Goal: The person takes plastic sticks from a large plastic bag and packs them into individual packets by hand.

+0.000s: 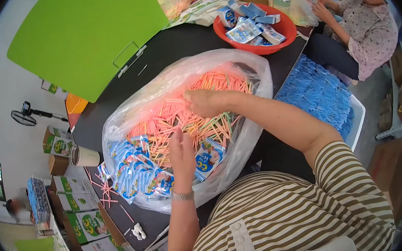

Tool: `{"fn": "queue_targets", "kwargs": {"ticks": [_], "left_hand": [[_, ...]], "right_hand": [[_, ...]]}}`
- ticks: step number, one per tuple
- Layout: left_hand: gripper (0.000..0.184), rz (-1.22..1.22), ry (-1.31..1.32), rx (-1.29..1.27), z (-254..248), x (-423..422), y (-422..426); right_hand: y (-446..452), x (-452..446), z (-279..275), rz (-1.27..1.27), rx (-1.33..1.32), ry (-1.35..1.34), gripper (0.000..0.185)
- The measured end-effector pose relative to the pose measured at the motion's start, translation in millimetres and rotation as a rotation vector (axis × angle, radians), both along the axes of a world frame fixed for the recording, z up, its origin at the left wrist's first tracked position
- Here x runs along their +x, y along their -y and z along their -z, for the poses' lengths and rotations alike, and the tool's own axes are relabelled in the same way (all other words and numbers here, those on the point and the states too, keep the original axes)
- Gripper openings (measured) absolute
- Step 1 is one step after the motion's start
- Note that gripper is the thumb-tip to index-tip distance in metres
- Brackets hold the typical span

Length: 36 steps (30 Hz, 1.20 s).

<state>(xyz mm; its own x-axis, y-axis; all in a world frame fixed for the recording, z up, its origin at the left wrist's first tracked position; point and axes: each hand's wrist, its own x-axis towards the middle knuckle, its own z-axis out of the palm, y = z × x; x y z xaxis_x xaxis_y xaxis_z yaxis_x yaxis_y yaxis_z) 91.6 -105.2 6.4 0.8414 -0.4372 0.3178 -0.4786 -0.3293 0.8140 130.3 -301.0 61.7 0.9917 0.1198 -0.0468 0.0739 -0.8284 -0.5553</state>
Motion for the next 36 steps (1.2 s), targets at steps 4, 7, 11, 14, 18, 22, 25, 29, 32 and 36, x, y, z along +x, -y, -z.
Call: {"fn": "queue_targets", "kwargs": {"ticks": [4, 7, 11, 14, 18, 22, 25, 29, 32, 36], "left_hand": [[0.035, 0.215, -0.651, -0.366, -17, 32, 42], [0.035, 0.305, -0.995, -0.535, -13, 33, 56], [0.034, 0.025, -0.760, -0.780, 11, 25, 79], [0.034, -0.073, -1.000, -1.182, 27, 39, 70], [0.033, 0.184, -1.153, -1.161, 24, 40, 54], [0.026, 0.084, -1.307, -1.267, -8, 26, 69], [0.024, 0.284, -1.245, -1.258, 12, 39, 55], [0.030, 0.341, -1.153, -1.268, 25, 41, 44], [0.033, 0.303, -1.147, -1.238, 18, 33, 53], [0.027, 0.241, -1.134, -1.157, 6, 18, 59]], "right_hand": [[3, -23, -3, -0.038, 0.717, -0.367, 0.014], [0, -21, 24, -0.073, 0.788, -0.509, 0.017], [-6, -41, 12, -0.001, 0.634, -0.199, 0.020], [1, -37, 25, 0.002, 0.601, -0.057, 0.021], [4, -26, 6, -0.036, 0.428, 0.123, 0.026], [-13, -17, -5, -0.089, 0.262, 0.064, 0.041], [-7, -19, -11, -0.101, 0.098, 0.297, 0.048], [11, -47, 4, -0.047, -0.206, 0.809, 0.052], [11, -61, 19, -0.058, -0.363, 0.644, 0.055], [6, -53, 12, -0.081, -0.253, 0.435, 0.062]]}}
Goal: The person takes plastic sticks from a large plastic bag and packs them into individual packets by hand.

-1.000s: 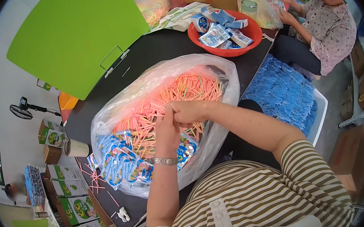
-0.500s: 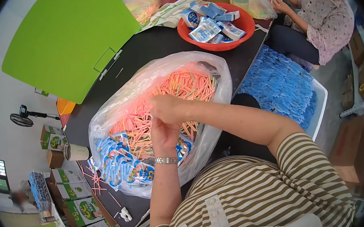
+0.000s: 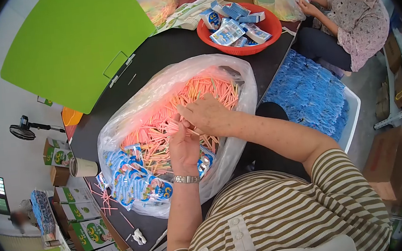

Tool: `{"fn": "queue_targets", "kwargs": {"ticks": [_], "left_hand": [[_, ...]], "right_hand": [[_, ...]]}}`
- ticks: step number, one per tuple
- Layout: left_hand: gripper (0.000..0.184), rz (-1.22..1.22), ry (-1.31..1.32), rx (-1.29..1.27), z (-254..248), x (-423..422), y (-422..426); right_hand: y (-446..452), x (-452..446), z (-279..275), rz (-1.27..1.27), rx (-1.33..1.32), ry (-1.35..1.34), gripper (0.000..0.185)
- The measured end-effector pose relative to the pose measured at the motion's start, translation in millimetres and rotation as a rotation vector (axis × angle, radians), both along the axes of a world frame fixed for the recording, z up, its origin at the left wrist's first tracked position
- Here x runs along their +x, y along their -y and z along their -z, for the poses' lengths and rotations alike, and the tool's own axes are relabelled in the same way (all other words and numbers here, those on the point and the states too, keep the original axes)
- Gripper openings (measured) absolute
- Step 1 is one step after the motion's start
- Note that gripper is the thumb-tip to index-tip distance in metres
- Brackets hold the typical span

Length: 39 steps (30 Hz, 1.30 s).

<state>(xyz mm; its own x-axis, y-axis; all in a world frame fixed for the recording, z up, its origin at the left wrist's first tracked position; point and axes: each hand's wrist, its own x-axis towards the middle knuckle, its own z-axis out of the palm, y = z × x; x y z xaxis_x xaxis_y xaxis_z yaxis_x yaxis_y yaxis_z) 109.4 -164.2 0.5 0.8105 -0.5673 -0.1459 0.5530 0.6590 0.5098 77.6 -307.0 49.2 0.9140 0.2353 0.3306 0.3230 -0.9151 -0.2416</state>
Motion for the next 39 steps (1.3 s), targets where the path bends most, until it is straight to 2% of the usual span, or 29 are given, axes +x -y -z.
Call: {"fn": "queue_targets", "kwargs": {"ticks": [3, 4, 7, 8, 11, 12, 15, 16, 19, 20, 23, 24, 26, 27, 28, 30, 31, 33, 34, 35, 38, 39], "left_hand": [[0.018, -0.026, 0.073, 0.010, -8, -1, -4], [0.017, 0.004, 0.077, 0.012, -11, -5, -7], [0.016, 0.080, 0.077, 0.020, -13, -9, -12], [0.017, 0.124, 0.091, 0.014, -13, -9, -13], [0.019, 0.231, 0.127, -0.002, -14, -9, -8], [0.018, 0.246, 0.117, 0.010, -13, -9, -7], [0.018, 0.237, 0.093, 0.029, -6, -5, -11], [0.017, 0.212, 0.098, 0.022, -3, -5, -16], [0.017, 0.156, 0.114, 0.020, 6, -1, -27], [0.020, 0.187, 0.114, 0.002, 12, 0, -26], [0.032, 0.350, 0.232, 0.030, 22, 2, -29], [0.032, 0.301, 0.229, 0.053, 22, -3, -31], [0.041, 0.228, -0.100, -0.096, 21, -12, -36], [0.041, 0.200, -0.096, -0.083, 22, -14, -44], [0.042, 0.200, -0.068, -0.167, 22, -16, -51], [0.043, 0.212, -0.007, -0.351, 17, -14, -61], [0.043, 0.200, -0.001, -0.352, 15, -12, -65], [0.036, -0.013, -0.009, -0.083, -1, -9, -67], [0.032, -0.113, -0.021, 0.048, -4, -7, -67], [0.032, -0.111, -0.027, 0.040, 0, -3, -69], [0.030, -0.180, -0.117, -0.004, 20, 9, -68], [0.030, -0.139, -0.133, -0.016, 24, 10, -63]], "right_hand": [[-3, 0, -11, 0.001, 0.192, -0.272, 0.062], [0, 0, -14, -0.006, 0.190, -0.273, 0.062], [25, 0, -20, -0.278, 0.320, -0.207, 0.047], [28, 4, -20, -0.269, 0.324, -0.209, 0.047], [28, 22, -24, -0.156, 0.712, -0.418, 0.025], [27, 23, -23, -0.151, 0.711, -0.410, 0.025], [12, 28, -14, -0.145, 1.063, -0.409, 0.021], [11, 30, -12, -0.159, 1.058, -0.425, 0.021], [12, 39, -25, 0.162, 1.046, -0.110, 0.015], [2, 40, -29, 0.141, 1.049, -0.118, 0.015], [-70, 41, -41, -0.283, 0.907, -0.254, 0.016], [-98, 43, -55, -0.352, 0.930, -0.380, 0.017], [-160, 59, -74, -0.470, 0.985, -0.629, 0.020], [-185, 68, -78, -0.515, 1.020, -0.754, 0.022], [-201, 71, -76, -0.540, 1.021, -0.758, 0.022], [-227, 79, -69, -0.484, 0.870, -0.251, 0.024], [-236, 82, -63, -0.444, 0.784, -0.003, 0.026], [-199, 75, -57, -0.540, 0.630, -0.041, 0.028], [-173, 75, -50, -0.601, 0.310, 0.167, 0.026], [-141, 68, -46, -0.505, 0.055, 0.163, 0.021], [-69, 30, -41, -0.304, -0.089, 0.018, 0.019], [-55, 15, -41, -0.116, 0.063, -0.274, 0.023]]}}
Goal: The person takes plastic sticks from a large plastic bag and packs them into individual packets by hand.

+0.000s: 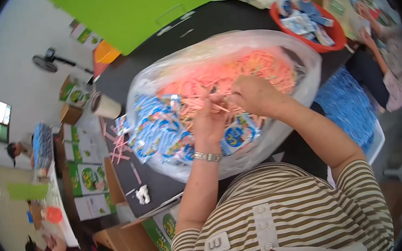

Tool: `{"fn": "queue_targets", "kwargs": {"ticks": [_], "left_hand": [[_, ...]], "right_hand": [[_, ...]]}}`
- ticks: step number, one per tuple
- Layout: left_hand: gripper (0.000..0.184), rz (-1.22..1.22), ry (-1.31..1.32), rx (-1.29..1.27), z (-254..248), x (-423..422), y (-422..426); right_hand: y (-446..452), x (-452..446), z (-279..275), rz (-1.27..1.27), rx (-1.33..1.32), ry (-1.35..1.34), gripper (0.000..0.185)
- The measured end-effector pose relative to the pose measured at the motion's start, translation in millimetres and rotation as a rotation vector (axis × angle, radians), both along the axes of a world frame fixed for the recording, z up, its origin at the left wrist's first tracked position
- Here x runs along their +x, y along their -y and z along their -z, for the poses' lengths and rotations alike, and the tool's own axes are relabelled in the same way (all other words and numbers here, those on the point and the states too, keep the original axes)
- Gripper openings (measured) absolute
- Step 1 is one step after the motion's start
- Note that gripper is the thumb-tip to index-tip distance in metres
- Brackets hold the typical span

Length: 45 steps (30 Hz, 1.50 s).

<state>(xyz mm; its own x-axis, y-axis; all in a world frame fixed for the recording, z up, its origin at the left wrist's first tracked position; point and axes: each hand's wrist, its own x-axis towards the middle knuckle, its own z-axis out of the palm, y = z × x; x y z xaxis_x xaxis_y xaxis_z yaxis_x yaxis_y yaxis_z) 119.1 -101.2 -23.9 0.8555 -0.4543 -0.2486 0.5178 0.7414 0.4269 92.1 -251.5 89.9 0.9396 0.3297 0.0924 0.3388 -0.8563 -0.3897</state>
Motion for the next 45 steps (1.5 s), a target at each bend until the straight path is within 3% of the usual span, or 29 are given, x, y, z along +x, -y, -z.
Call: {"fn": "queue_targets", "kwargs": {"ticks": [1, 3, 5, 11, 13, 17, 19, 21, 24, 25, 28, 30, 33, 36, 37, 40, 41, 43, 45], "left_hand": [[0.030, -0.022, 0.060, -0.063, 2, 2, 4], [0.032, 0.005, 0.118, -0.140, -2, 1, 23], [0.034, -0.017, 0.139, -0.015, -16, -11, 40], [0.037, -0.018, 0.142, 0.051, -18, -22, 36], [0.037, -0.125, 0.156, 0.052, -16, -14, 22], [0.035, -0.111, 0.156, 0.011, -11, -16, 30], [0.034, -0.070, 0.158, -0.012, -14, -16, 36], [0.028, -0.072, 0.126, 0.139, -19, -20, 40], [0.022, -0.066, 0.106, 0.213, -12, -15, 23], [0.018, -0.066, 0.115, 0.208, -9, -9, 11], [0.014, 0.011, 0.143, 0.258, -3, -10, 3], [0.011, 0.167, 0.179, 0.374, -3, -14, 4], [0.010, 0.150, 0.194, 0.359, -4, -18, 4], [0.011, 0.099, 0.195, 0.352, -8, -17, 10], [0.013, 0.073, 0.190, 0.362, -10, -17, 13], [0.016, 0.101, 0.180, 0.293, -13, -16, 26], [0.017, 0.138, 0.165, 0.215, -14, -16, 31], [0.018, 0.175, 0.150, 0.133, -16, -16, 39], [0.016, 0.210, 0.143, 0.203, -25, -21, 42]], "right_hand": [[13, -15, 1, 0.212, 0.120, -0.292, 0.027], [24, -28, 42, 0.135, 0.238, -0.160, 0.033], [20, -31, 51, 0.170, 0.376, -0.144, 0.032], [20, -24, 50, 0.288, 0.245, -0.137, 0.027], [29, -23, 41, 0.311, 0.231, -0.158, 0.026], [33, -24, 39, 0.177, 0.352, -0.262, 0.029], [9, -24, 64, 0.246, 0.350, -0.134, 0.028], [8, -22, 64, 0.279, 0.338, -0.075, 0.028], [22, -16, 53, 0.148, -0.024, -0.251, 0.023], [29, -11, 58, 0.149, -0.023, -0.254, 0.023], [52, 7, 81, 0.054, -0.163, 0.051, 0.018], [46, 15, 85, 0.061, -0.217, 0.032, 0.017], [42, 25, 86, 0.069, -0.321, -0.012, 0.016], [64, 29, 65, 0.198, 0.076, -0.164, 0.015], [63, 27, 60, 0.198, 0.075, -0.164, 0.015], [54, 14, 46, 0.064, 0.674, -0.341, 0.016], [46, 10, 48, 0.075, 0.672, -0.332, 0.016], [26, 3, 52, 0.265, 0.366, -0.070, 0.017], [27, -2, 45, 0.184, 0.261, -0.124, 0.017]]}}
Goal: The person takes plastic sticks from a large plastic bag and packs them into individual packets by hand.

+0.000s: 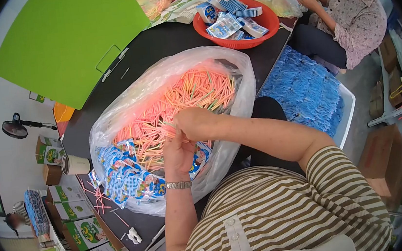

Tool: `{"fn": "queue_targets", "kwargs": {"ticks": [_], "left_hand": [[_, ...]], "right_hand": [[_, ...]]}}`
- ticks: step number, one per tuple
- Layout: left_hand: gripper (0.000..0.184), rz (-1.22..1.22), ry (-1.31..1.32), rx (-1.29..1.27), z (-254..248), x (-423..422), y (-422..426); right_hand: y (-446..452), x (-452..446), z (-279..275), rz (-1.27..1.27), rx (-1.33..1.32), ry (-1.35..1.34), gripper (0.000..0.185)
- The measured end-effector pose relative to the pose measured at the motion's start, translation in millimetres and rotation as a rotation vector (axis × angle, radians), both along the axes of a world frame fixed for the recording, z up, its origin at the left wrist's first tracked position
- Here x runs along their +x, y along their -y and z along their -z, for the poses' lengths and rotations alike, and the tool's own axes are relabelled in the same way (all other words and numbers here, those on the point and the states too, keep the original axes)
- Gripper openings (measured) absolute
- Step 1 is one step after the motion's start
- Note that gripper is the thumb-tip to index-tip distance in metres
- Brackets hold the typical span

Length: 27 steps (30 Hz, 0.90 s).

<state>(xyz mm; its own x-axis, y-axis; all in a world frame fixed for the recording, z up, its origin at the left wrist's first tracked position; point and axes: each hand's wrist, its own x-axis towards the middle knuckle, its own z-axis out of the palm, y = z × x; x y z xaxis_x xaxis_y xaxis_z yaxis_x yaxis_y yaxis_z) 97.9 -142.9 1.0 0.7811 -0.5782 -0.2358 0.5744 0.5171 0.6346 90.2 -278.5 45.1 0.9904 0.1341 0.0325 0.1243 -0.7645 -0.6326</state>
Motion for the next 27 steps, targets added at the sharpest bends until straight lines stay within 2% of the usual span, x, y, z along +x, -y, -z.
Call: {"fn": "queue_targets", "kwargs": {"ticks": [2, 3, 6, 7, 9, 10, 15, 18, 22, 25, 26, 27], "left_hand": [[0.016, 0.006, -0.002, 0.045, 1, -1, -5], [0.015, 0.044, 0.004, 0.046, 6, 1, -10], [0.014, 0.115, 0.017, 0.042, 12, 6, -18], [0.014, 0.158, 0.120, 0.137, 11, 6, -18], [0.016, 0.257, 0.332, 0.328, 5, 9, -16], [0.016, 0.261, 0.335, 0.326, 2, 11, -15], [0.020, 0.382, 0.389, 0.459, -11, 20, -11], [0.020, 0.453, 0.499, 0.478, -18, 30, 3], [0.018, 0.412, 0.433, 0.531, -15, 37, 14], [0.020, -0.352, 1.715, 1.177, -1, 53, 8], [0.020, -0.349, 1.705, 1.182, -1, 51, -2], [0.023, -0.220, 1.606, 1.303, -3, 45, -18]], "right_hand": [[-2, -6, -8, -0.184, -0.178, -0.100, 0.018], [-3, -7, -16, -0.189, -0.175, -0.098, 0.018], [0, -8, -42, 0.119, 0.237, 0.073, 0.018], [1, -8, -38, 0.122, 0.240, 0.073, 0.018], [1, -9, -29, -0.168, -0.009, 0.175, 0.019], [3, -9, -26, -0.318, -0.140, 0.223, 0.020], [12, -17, -19, -0.294, -0.080, 0.232, 0.016], [19, -16, -25, -0.168, 0.143, 0.208, 0.012], [18, -15, -10, -0.178, -0.017, 0.385, 0.012], [42, -17, -7, -0.126, -0.120, 0.489, 0.013], [50, -18, -6, -0.107, -0.175, 0.546, 0.014], [55, -21, 2, -0.108, -0.173, 0.543, 0.014]]}}
